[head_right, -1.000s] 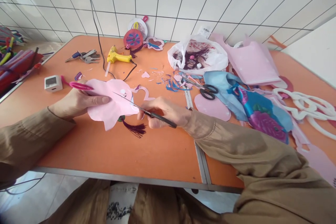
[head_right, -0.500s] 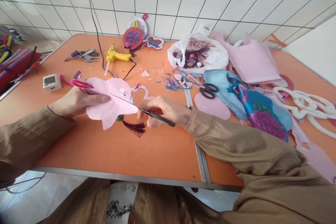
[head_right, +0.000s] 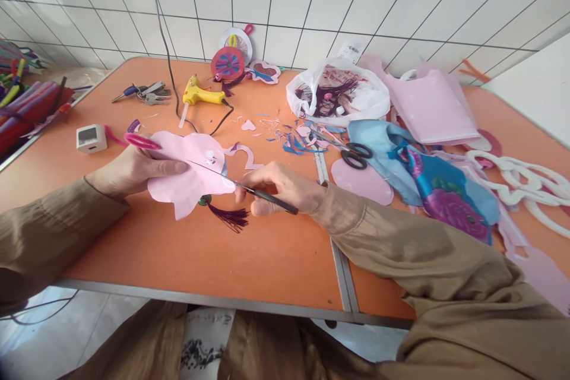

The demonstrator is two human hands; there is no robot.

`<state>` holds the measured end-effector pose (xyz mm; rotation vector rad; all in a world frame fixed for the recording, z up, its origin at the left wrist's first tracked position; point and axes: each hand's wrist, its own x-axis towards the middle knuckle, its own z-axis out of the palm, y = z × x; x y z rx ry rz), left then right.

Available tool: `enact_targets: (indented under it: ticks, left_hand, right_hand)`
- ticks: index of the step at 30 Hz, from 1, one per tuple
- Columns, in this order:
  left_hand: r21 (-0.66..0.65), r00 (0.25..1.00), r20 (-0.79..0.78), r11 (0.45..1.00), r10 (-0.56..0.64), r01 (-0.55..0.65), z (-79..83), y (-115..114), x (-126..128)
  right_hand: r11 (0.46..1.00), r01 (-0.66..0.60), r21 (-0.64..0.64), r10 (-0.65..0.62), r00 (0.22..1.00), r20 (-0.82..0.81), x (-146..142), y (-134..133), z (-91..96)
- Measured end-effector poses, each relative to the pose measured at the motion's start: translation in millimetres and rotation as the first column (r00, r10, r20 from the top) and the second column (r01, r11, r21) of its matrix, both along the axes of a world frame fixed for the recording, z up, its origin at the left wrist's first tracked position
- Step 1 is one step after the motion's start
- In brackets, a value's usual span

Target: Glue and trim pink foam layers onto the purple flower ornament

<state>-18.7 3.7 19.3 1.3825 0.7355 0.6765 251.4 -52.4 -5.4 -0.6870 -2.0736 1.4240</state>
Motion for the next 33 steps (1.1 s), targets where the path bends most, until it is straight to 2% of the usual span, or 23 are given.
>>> enact_targets:
  ticks: [6,19,27,33]
  left_hand:
    - [-0.031,0.999,-0.029,0.999,0.043,-0.044,-0.6,0.1,-0.4]
    - [-0.038,0.999,0.047,0.999,-0.024,0.026,-0.2,0.2,0.3]
    - [-0.033,0.998,0.051,0.999,-0.035,0.036,-0.1,1.7,-0.7]
    - [-0.036,1.0,-0.001,0.999,-0.017,0.017,1.9,1.0,0.7]
  right_hand:
    - [0.999,-0.005,-0.044,0.004,1.0,-0.012,0.5,-0.7,-0.8]
    - [0.996,0.015,-0.085,-0.019,0.999,-0.044,2.1,0.0,-3.1]
    - [0.993,0.029,-0.114,-0.032,0.999,-0.02,4.0,0.2,-4.9]
    - [0.993,0.038,-0.115,-0.041,0.999,-0.026,2.4,-0.4,-3.3]
